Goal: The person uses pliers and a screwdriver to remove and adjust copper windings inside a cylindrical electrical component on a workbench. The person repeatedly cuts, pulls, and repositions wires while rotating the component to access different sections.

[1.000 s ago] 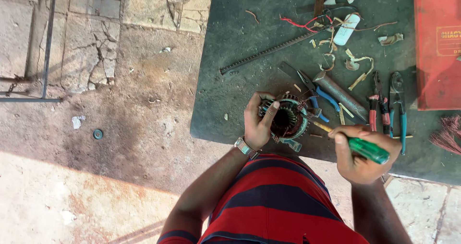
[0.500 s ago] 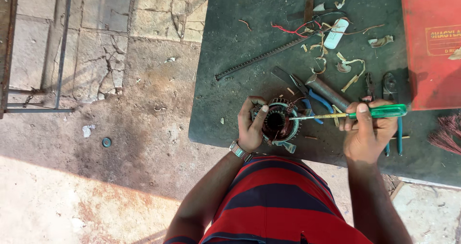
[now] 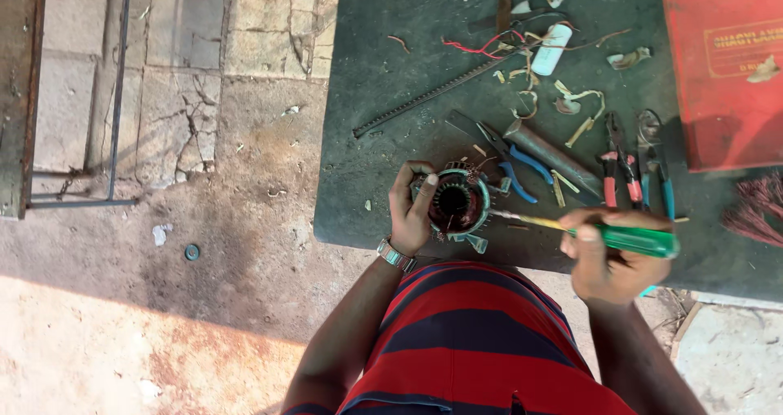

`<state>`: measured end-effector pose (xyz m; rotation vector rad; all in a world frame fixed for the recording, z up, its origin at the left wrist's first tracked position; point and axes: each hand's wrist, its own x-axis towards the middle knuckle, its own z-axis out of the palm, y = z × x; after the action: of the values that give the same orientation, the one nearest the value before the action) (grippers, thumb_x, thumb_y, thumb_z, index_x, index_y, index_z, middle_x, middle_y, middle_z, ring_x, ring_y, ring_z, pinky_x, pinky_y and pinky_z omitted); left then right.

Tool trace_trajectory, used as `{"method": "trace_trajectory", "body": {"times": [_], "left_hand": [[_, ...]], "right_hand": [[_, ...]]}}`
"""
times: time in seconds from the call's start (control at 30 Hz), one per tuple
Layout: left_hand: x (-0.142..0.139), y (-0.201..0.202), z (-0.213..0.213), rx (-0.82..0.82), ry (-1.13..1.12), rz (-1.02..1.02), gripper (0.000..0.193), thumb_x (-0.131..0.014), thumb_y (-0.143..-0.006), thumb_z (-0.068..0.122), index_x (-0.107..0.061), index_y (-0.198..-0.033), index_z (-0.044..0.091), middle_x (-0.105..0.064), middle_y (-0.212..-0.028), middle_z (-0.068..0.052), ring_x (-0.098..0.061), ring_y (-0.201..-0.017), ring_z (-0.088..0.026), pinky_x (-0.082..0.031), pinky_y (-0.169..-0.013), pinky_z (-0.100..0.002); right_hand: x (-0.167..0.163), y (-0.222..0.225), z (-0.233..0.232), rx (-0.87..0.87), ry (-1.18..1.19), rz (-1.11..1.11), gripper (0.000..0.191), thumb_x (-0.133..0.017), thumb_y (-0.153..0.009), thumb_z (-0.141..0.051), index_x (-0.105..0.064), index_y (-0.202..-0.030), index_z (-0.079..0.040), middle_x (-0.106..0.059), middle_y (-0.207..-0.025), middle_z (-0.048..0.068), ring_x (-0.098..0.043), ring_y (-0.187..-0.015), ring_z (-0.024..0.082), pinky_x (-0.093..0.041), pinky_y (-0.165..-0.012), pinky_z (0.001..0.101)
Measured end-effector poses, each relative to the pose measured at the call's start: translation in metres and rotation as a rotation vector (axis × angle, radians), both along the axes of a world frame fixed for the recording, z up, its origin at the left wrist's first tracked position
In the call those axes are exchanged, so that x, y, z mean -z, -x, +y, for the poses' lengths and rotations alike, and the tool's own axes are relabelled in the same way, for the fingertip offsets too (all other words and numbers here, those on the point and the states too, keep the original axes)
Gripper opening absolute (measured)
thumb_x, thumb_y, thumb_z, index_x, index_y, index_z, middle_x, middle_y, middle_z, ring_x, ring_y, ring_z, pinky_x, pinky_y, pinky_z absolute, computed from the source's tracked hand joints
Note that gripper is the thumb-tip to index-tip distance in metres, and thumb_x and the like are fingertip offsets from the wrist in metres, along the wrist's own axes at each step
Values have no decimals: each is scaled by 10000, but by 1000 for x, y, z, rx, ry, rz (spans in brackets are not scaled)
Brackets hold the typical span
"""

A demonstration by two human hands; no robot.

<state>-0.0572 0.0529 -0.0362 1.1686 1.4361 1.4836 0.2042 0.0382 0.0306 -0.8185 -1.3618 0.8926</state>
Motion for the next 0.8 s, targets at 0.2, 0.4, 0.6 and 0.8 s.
{"method": "trace_trajectory", "body": {"times": [0.2, 0.4, 0.6, 0.8], "left_hand": [[3, -1, 0, 3, 16, -51, 178, -622, -1038, 187, -629, -1071, 13, -644, -948, -45, -572, -897, -118, -481, -829, -282], [3, 1, -1, 8, 1, -2, 201, -613, -1029, 214, -634, -1051, 15, -641, -926, -45, -576, -878, -121, -489, -811, -288], [-19, -3, 2, 2, 65, -12, 211, -614, -1038, 218, -632, -1047, 8, -620, -917, -67, -552, -875, -139, -481, -812, -305], [-47, 0, 24, 98, 191, 170, 291, -671, -956, 236, -672, -1158, 27, -701, -1095, -113, -694, -974, -204, -548, -855, -336]], "right_hand": [[-8, 12, 15, -39, 2, -58, 291, -650, -1017, -16, -428, -1203, -39, -666, -937, 215, -651, -621, 154, -542, -505, 248], [5, 10, 13, -108, 100, 19, 275, -662, -987, 35, -444, -1146, -26, -725, -977, 229, -619, -662, 107, -527, -585, 255], [25, -2, 13, -174, 326, 41, 158, -641, -888, 105, -549, -961, -1, -749, -997, 257, -739, -681, 203, -619, -580, 306], [40, -2, 4, -287, 465, 276, 110, -571, -998, -11, -535, -913, 49, -750, -1042, 286, -757, -834, 301, -653, -730, 422]]}}
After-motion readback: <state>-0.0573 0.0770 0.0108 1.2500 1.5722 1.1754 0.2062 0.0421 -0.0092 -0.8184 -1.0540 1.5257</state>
